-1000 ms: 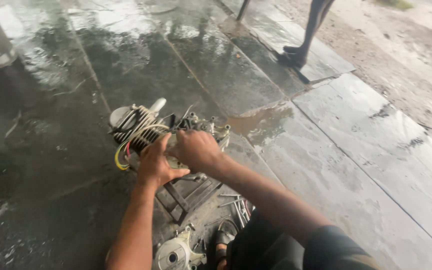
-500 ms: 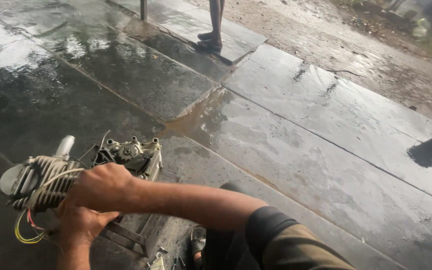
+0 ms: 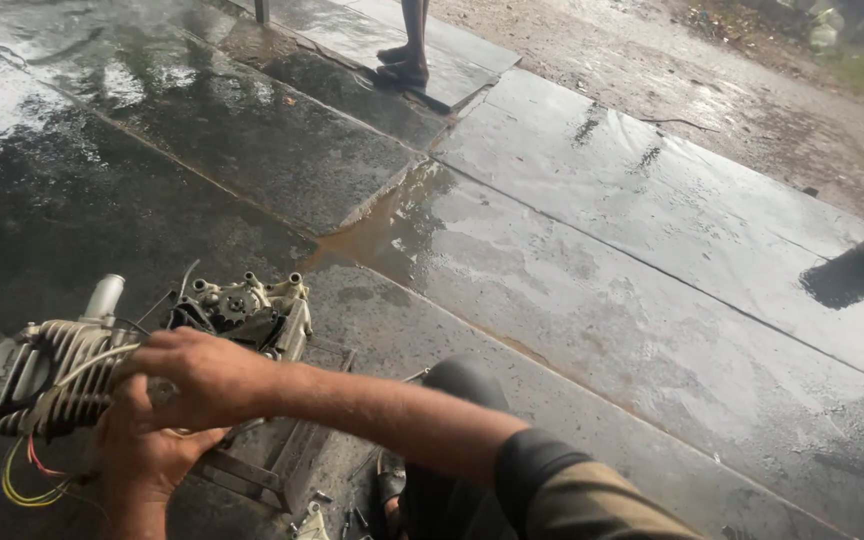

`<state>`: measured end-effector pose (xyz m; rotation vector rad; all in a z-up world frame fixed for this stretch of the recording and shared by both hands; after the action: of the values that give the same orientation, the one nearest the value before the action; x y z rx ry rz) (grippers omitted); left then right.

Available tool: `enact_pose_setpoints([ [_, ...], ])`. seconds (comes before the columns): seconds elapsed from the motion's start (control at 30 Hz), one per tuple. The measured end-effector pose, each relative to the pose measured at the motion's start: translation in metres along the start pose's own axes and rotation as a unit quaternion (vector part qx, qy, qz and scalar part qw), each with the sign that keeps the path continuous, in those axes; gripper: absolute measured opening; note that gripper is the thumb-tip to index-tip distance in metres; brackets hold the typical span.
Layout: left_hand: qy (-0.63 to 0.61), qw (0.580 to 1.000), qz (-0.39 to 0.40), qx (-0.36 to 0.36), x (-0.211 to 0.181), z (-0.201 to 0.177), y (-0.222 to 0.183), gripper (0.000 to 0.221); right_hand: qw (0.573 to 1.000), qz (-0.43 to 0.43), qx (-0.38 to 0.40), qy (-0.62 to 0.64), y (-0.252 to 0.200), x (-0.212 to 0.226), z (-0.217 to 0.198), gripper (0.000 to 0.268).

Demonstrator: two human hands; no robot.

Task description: Repairing and assembling parts of a motorcycle engine on a workshop floor.

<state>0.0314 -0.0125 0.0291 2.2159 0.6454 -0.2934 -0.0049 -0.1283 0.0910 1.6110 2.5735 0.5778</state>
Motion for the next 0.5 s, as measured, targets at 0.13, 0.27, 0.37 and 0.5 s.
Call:
enact_pose_setpoints([
  [0.13,0.057,0.994,0.083,-0.038,0.049,0.039,-0.025,0.085,0.913,0.266,-0.082,0.299,-0.028,0.003,0.013,0.074],
  [0.27,0.085,0.972,0.180,-0.123,0.023,0.018,-0.021,0.057,0.860,0.329,-0.226,0.316,-0.029,0.025,0.055,0.061],
  [0.37,0.133,0.979,0.146,-0.059,-0.019,0.016,0.006,0.078,0.791,0.386,-0.281,0.382,-0.010,0.025,0.074,0.050],
  [0.5,0.201,0.933,-0.264,-0.141,-0.018,0.019,0.002,0.046,0.748,0.385,-0.340,0.419,0.001,0.015,0.086,0.039],
])
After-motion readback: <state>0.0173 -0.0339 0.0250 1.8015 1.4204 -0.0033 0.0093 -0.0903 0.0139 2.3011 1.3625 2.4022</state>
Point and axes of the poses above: each hand's wrist, its own y-axis towards the middle knuckle, its own z-axis out of the palm, x = y × z, the point moved 3 cm from there along y, towards the middle knuckle, and after that the axes turned 15 degrees about z, right-handed, at the moved point
